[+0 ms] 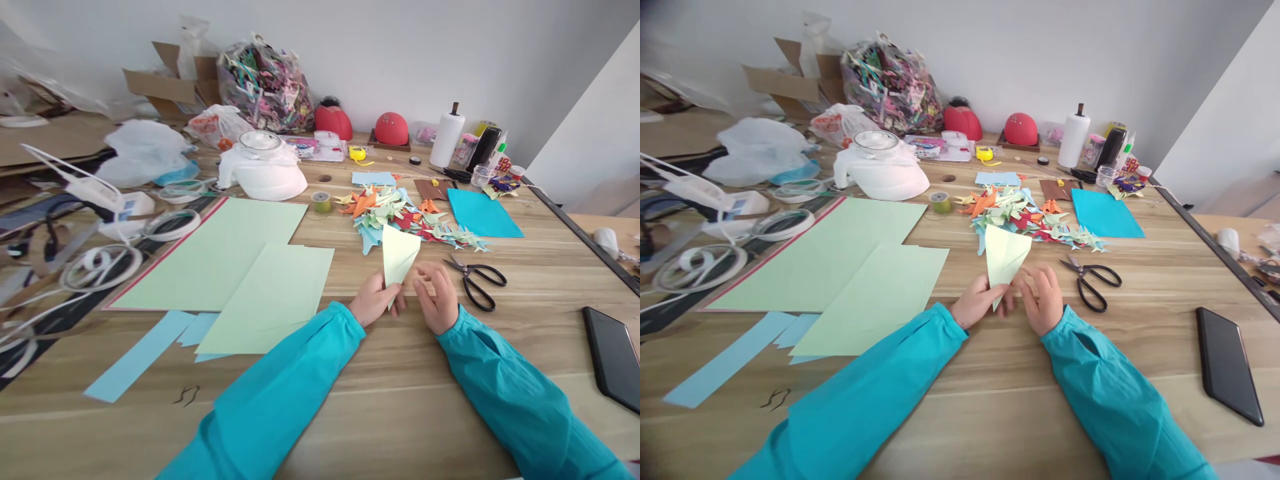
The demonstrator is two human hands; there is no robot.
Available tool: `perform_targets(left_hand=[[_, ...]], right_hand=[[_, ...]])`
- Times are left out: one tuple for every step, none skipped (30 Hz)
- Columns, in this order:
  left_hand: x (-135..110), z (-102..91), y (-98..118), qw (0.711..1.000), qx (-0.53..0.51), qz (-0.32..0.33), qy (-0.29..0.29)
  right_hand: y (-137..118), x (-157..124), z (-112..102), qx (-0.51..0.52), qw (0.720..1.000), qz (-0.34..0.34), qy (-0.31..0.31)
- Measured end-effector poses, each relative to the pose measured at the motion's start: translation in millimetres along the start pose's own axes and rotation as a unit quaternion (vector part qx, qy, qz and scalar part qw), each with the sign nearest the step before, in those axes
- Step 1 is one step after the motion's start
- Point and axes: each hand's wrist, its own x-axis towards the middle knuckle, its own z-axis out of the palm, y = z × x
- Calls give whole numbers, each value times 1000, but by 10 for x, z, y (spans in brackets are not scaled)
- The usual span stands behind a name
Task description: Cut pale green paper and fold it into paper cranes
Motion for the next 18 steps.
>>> perform_targets(left_hand=[[4, 1, -14, 999, 16, 14, 35], [11, -5, -30, 996, 39, 35, 78], [21, -17, -48, 988, 70, 62, 124], [31, -34, -66, 975, 112, 96, 168], [40, -54, -85, 957, 163, 135, 200], [46, -74, -102, 934, 219, 178, 219], [47, -92, -118, 909, 275, 220, 224], [41, -105, -131, 883, 323, 260, 221], [29, -113, -141, 858, 362, 295, 213], [12, -116, -146, 836, 393, 326, 202], [-10, -115, -146, 815, 418, 352, 193], [-34, -111, -141, 794, 439, 376, 187], [-58, -107, -131, 774, 457, 399, 183], [-79, -105, -116, 754, 471, 422, 175], [-96, -107, -97, 738, 482, 444, 164], [-106, -113, -79, 728, 487, 459, 149], [-108, -124, -62, 725, 489, 467, 131], [-103, -141, -49, 729, 487, 468, 113]], right_hand=[[-5, 1, -10, -17, 1000, -9, 3], [-11, 0, -18, -34, 999, -21, 9], [-18, -3, -25, -51, 998, -37, 18], [-26, -6, -29, -68, 996, -55, 28], [-33, -11, -30, -84, 993, -74, 38], [-39, -16, -27, -98, 990, -94, 48], [-42, -21, -22, -112, 986, -111, 51], [-41, -25, -15, -126, 983, -124, 44], [-34, -28, -9, -140, 980, -135, 28], [-24, -30, -4, -154, 978, -142, 8], [-10, -30, -1, -165, 975, -145, -12], [6, -28, -2, -174, 974, -144, -24], [22, -25, -5, -178, 974, -138, -30], [38, -21, -10, -178, 975, -130, -27], [52, -16, -16, -176, 977, -120, -21], [64, -10, -21, -172, 979, -110, -15], [74, -5, -25, -167, 980, -102, -14], [83, -1, -27, -163, 982, -97, -18]])
